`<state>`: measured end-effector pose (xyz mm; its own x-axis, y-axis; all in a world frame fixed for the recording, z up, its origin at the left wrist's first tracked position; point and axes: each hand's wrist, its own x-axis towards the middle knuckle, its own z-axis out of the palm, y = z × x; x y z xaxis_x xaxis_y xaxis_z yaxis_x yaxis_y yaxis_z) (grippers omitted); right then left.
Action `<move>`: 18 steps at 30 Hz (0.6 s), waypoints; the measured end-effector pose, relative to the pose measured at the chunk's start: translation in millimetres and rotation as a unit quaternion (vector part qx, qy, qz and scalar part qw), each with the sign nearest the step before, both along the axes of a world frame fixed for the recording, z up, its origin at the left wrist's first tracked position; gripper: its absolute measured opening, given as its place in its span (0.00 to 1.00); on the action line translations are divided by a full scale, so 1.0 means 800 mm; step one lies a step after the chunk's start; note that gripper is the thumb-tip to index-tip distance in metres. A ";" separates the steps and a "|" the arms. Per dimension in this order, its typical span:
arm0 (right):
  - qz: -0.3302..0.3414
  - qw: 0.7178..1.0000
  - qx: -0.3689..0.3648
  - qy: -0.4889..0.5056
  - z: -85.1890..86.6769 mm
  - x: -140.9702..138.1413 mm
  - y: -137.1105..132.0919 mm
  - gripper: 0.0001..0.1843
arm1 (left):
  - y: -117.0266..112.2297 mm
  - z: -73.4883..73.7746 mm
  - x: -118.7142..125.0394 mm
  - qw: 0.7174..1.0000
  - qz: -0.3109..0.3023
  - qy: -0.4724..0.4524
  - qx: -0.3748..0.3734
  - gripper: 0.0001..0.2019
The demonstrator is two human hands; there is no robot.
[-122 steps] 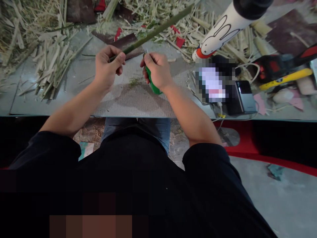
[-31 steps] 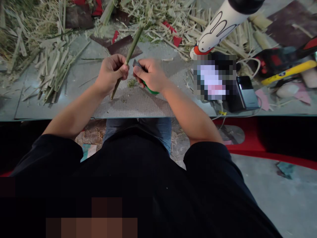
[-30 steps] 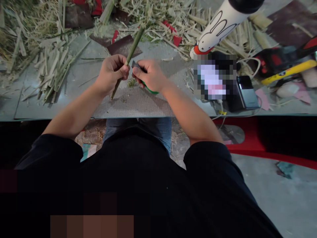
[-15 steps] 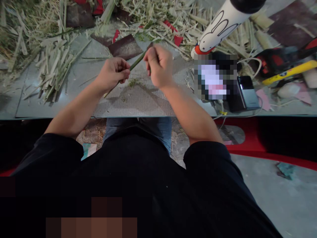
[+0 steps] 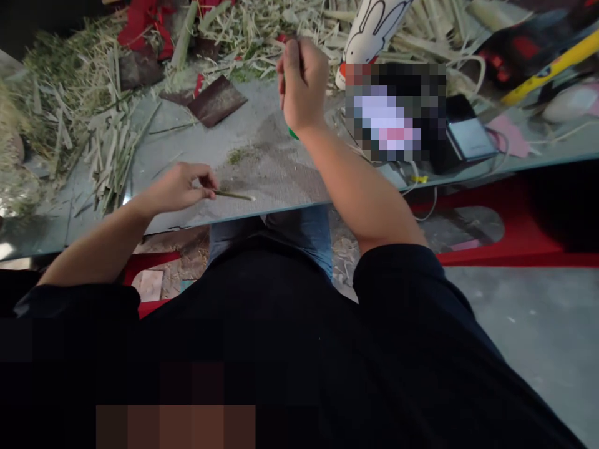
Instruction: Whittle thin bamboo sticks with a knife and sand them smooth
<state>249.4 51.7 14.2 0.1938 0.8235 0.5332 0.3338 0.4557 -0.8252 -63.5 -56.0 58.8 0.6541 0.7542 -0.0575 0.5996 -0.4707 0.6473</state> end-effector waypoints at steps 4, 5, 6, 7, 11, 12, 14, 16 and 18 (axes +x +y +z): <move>0.032 0.999 0.000 -0.042 0.002 -0.004 -0.008 0.23 | -0.009 -0.025 -0.005 0.999 -0.021 0.030 -0.002 0.04; 0.032 0.998 -0.007 -0.047 0.003 -0.004 -0.008 0.23 | -0.005 -0.032 -0.005 0.999 -0.026 0.033 0.008 0.05; 0.030 0.998 -0.010 -0.046 0.002 -0.004 -0.008 0.23 | 0.000 -0.039 -0.003 0.999 -0.032 0.032 0.025 0.06; 0.029 0.999 -0.009 -0.042 0.002 -0.004 -0.008 0.23 | 0.007 -0.044 -0.001 0.998 -0.038 0.029 0.048 0.07; 0.033 0.999 0.010 -0.027 -0.003 -0.002 -0.002 0.24 | 0.043 -0.060 0.019 0.992 -0.049 0.016 0.111 0.06; 0.035 0.999 0.015 -0.024 -0.003 -0.002 -0.001 0.25 | 0.055 -0.062 0.027 0.992 -0.048 0.022 0.116 0.06; 0.029 0.999 0.013 -0.018 0.000 -0.001 -0.002 0.28 | 0.083 -0.066 0.048 0.991 -0.016 0.034 0.125 0.08; 0.017 1.000 -0.009 -0.018 0.006 0.000 -0.007 0.31 | 0.113 -0.069 0.075 0.990 -0.024 0.063 0.126 0.08; 0.017 0.999 -0.020 -0.020 0.012 0.002 -0.012 0.31 | 0.140 -0.070 0.104 0.986 -0.008 0.072 0.151 0.10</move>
